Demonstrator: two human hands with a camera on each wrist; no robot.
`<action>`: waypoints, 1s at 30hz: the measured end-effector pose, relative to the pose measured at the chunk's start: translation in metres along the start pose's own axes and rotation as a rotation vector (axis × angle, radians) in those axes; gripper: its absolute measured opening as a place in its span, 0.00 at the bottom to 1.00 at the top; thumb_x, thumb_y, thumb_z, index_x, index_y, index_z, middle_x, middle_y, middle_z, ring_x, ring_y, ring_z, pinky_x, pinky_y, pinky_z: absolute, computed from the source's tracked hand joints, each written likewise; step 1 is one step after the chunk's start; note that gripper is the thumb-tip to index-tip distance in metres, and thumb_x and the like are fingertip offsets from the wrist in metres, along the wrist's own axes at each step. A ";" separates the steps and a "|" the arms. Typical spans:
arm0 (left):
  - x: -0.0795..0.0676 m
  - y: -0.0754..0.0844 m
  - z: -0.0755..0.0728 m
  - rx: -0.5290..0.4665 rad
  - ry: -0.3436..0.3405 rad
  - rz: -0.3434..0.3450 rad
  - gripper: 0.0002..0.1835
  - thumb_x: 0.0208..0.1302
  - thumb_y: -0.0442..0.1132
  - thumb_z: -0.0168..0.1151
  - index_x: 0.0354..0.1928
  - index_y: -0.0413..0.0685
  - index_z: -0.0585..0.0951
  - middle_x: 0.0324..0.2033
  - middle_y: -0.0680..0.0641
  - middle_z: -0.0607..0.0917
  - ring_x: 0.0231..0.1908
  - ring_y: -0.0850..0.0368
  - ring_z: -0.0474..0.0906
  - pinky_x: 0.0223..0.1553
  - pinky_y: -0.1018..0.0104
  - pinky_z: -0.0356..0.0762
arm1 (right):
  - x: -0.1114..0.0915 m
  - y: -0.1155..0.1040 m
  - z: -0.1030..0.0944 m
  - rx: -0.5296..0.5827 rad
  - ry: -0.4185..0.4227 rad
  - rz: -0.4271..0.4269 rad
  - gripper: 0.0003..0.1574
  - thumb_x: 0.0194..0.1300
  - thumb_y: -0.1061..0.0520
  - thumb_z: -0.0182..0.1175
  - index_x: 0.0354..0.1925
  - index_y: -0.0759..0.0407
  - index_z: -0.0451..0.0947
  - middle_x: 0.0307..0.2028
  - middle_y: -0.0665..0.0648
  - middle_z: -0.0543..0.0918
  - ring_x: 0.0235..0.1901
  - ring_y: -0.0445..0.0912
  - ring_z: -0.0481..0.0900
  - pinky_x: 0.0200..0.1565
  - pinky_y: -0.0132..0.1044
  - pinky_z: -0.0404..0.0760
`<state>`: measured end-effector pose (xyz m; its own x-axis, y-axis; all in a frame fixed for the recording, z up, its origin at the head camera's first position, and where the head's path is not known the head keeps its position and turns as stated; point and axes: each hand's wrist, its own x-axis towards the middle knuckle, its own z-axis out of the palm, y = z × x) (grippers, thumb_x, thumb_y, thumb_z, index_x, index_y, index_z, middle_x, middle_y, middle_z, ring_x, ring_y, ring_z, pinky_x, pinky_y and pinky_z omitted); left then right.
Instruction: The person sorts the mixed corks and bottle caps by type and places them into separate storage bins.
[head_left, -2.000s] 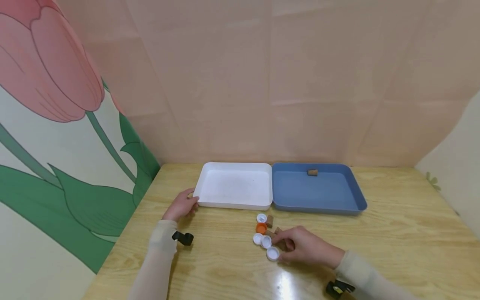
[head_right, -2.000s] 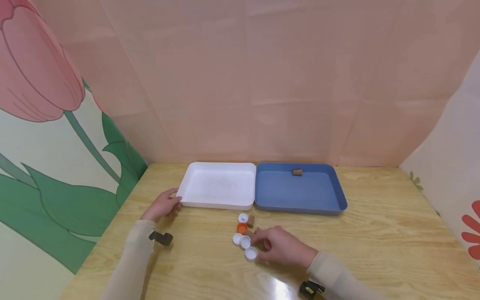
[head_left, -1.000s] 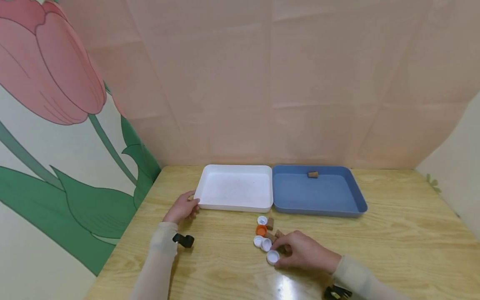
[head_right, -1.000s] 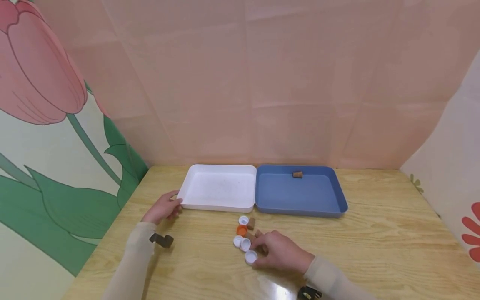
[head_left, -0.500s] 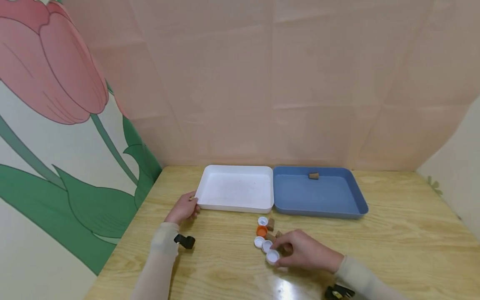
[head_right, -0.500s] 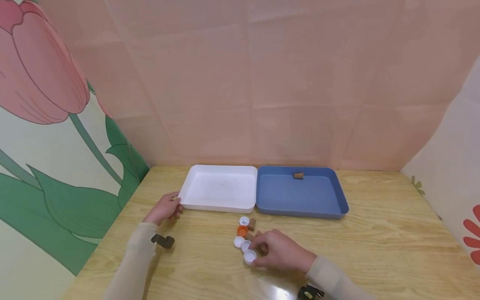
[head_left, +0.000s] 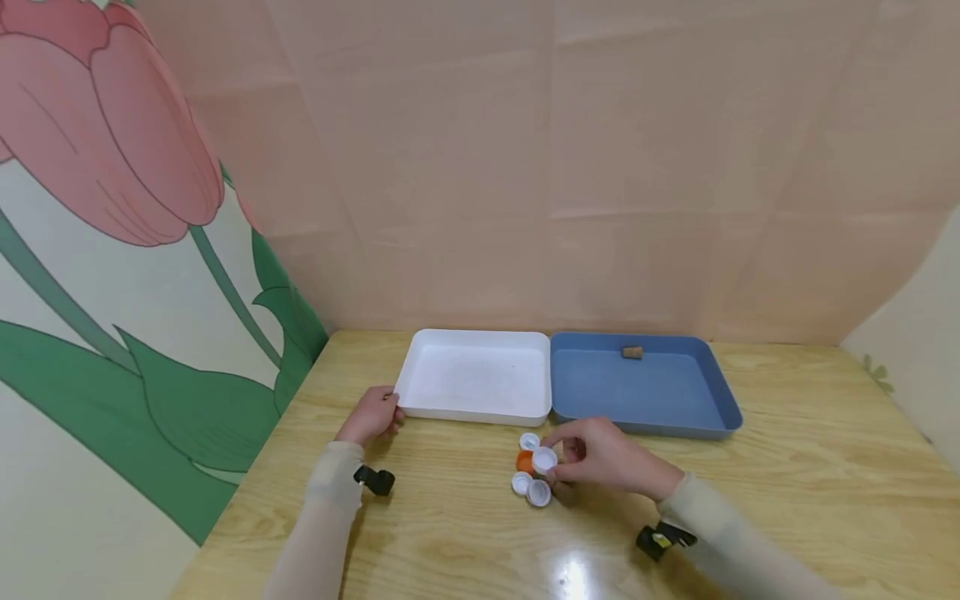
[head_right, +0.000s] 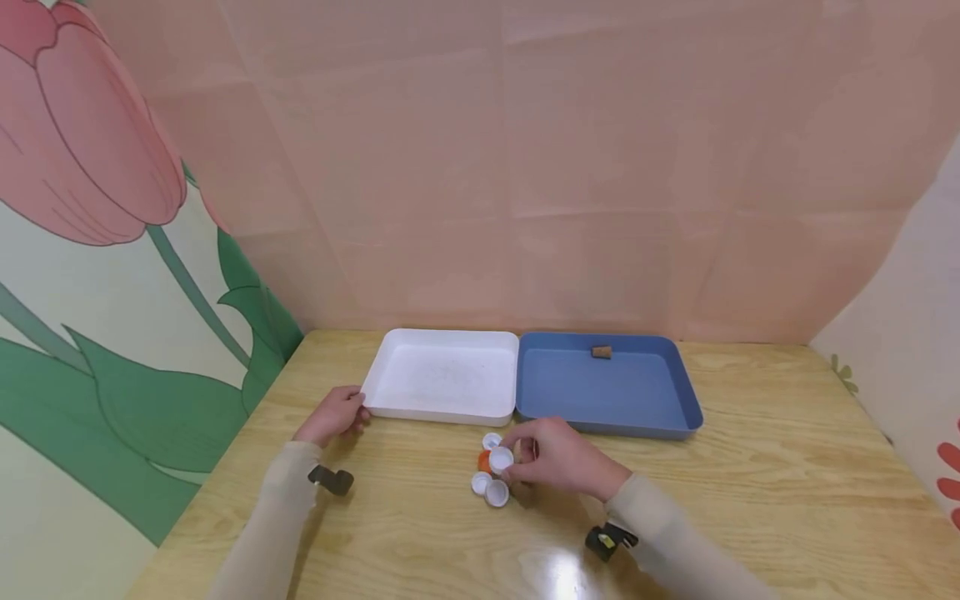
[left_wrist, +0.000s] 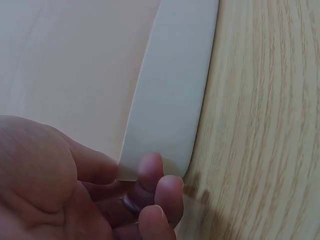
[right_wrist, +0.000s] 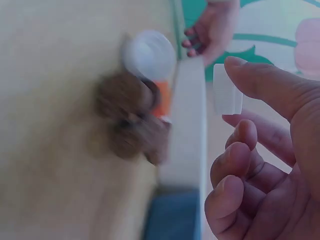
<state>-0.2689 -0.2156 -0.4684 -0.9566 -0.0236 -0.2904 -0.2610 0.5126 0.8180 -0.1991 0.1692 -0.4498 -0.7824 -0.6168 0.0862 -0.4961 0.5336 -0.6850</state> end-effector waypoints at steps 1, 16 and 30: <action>0.000 0.001 0.000 0.001 0.000 -0.002 0.18 0.80 0.38 0.39 0.56 0.36 0.76 0.33 0.42 0.80 0.27 0.53 0.75 0.27 0.65 0.72 | 0.002 0.000 -0.004 -0.015 0.010 -0.001 0.17 0.61 0.48 0.71 0.48 0.50 0.85 0.20 0.42 0.73 0.20 0.34 0.67 0.25 0.29 0.69; 0.002 0.002 -0.003 -0.008 -0.017 -0.001 0.17 0.80 0.37 0.40 0.56 0.34 0.75 0.32 0.42 0.80 0.26 0.53 0.74 0.27 0.66 0.72 | 0.064 0.000 -0.045 -0.151 0.095 0.090 0.21 0.62 0.48 0.70 0.51 0.56 0.84 0.23 0.46 0.78 0.20 0.41 0.71 0.27 0.35 0.73; -0.003 0.001 -0.001 0.017 -0.026 0.003 0.17 0.80 0.37 0.41 0.56 0.33 0.75 0.33 0.41 0.80 0.26 0.53 0.75 0.27 0.65 0.74 | 0.119 0.001 -0.030 -0.193 0.021 0.191 0.23 0.60 0.49 0.72 0.50 0.59 0.84 0.31 0.51 0.82 0.27 0.44 0.76 0.31 0.37 0.76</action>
<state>-0.2663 -0.2159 -0.4659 -0.9536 0.0002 -0.3012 -0.2558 0.5270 0.8105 -0.3045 0.1136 -0.4184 -0.8754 -0.4832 -0.0153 -0.3997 0.7411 -0.5395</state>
